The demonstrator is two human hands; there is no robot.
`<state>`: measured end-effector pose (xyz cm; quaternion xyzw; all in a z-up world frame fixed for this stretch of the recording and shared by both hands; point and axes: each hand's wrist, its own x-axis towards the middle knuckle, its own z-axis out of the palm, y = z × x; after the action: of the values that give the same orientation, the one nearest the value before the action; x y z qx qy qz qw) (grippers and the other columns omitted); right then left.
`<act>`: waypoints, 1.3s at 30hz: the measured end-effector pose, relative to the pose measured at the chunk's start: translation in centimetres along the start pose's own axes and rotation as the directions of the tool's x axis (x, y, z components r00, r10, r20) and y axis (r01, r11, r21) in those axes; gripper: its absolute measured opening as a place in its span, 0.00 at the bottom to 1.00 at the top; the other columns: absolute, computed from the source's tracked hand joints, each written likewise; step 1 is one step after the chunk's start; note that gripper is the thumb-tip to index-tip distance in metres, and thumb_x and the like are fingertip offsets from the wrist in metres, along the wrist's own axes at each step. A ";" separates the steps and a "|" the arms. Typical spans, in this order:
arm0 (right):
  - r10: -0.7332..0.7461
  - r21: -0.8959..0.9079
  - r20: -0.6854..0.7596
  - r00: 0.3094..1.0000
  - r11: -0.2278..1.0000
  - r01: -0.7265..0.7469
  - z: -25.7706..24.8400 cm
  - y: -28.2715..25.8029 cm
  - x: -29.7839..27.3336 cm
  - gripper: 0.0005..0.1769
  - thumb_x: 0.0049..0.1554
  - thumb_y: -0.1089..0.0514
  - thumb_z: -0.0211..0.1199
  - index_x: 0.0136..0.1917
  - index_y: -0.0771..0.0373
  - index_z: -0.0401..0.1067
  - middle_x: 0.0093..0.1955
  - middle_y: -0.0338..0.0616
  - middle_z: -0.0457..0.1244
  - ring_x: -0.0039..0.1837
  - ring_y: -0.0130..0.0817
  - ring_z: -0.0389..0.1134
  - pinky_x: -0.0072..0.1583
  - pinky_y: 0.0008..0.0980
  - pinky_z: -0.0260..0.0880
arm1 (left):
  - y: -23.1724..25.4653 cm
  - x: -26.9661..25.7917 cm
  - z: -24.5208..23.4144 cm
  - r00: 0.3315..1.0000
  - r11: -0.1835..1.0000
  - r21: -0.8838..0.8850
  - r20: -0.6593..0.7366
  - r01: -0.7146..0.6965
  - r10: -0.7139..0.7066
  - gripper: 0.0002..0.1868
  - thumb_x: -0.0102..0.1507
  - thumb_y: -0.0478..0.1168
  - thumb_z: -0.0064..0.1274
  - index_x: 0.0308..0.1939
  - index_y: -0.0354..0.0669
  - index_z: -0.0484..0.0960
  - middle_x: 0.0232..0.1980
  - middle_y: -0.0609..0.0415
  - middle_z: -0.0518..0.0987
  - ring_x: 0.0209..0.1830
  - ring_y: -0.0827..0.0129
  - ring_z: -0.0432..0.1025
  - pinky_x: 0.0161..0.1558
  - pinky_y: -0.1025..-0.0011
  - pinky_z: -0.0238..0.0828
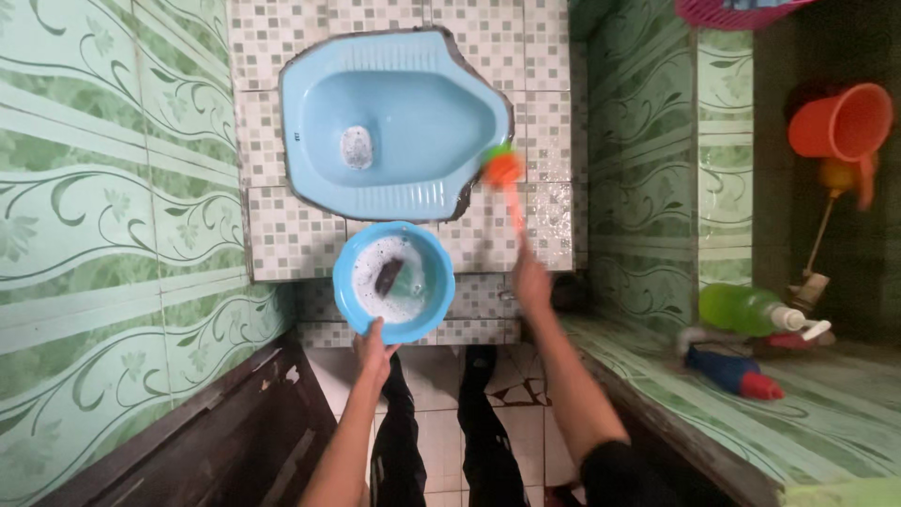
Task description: The person cleans a squat toilet using a brush and soapy water from a basin, then rinses it with water from a small orange bucket.
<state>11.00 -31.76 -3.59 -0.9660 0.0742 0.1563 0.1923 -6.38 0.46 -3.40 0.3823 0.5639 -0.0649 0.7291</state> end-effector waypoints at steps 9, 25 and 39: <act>-0.030 0.247 -0.106 0.994 0.967 0.055 0.8 -2.5 0.3 0.25 0.70 0.53 0.42 0.79 0.54 0.56 0.37 0.67 0.65 0.36 0.60 0.67 0.40 0.58 0.67 | 0.8 0.7 -1.7 1.000 0.998 -0.050 0.000 0.024 -0.024 0.22 0.65 0.43 0.54 0.61 0.44 0.72 0.56 0.47 0.78 0.50 0.57 0.77 0.43 0.57 0.80; -0.017 0.166 -0.211 0.977 0.985 0.053 -0.2 -0.9 8.1 0.27 0.67 0.56 0.48 0.78 0.56 0.60 0.42 0.69 0.67 0.44 0.68 0.69 0.47 0.60 0.68 | -0.6 2.6 -1.1 1.000 1.000 0.012 0.019 0.019 -0.019 0.24 0.64 0.43 0.54 0.63 0.42 0.72 0.58 0.48 0.77 0.53 0.58 0.76 0.46 0.55 0.80; -0.032 0.023 -0.098 0.995 0.999 0.034 -3.9 -2.0 13.7 0.25 0.69 0.51 0.46 0.78 0.48 0.60 0.40 0.68 0.66 0.43 0.67 0.69 0.47 0.62 0.69 | -1.0 3.2 1.2 0.999 0.999 -0.008 0.011 0.043 -0.042 0.21 0.64 0.45 0.53 0.58 0.40 0.74 0.53 0.48 0.79 0.48 0.59 0.76 0.43 0.56 0.76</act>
<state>25.38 -32.58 -4.04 -0.9711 0.0692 0.1049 0.2029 -4.81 0.10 -6.61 0.3667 0.5682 -0.0800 0.7323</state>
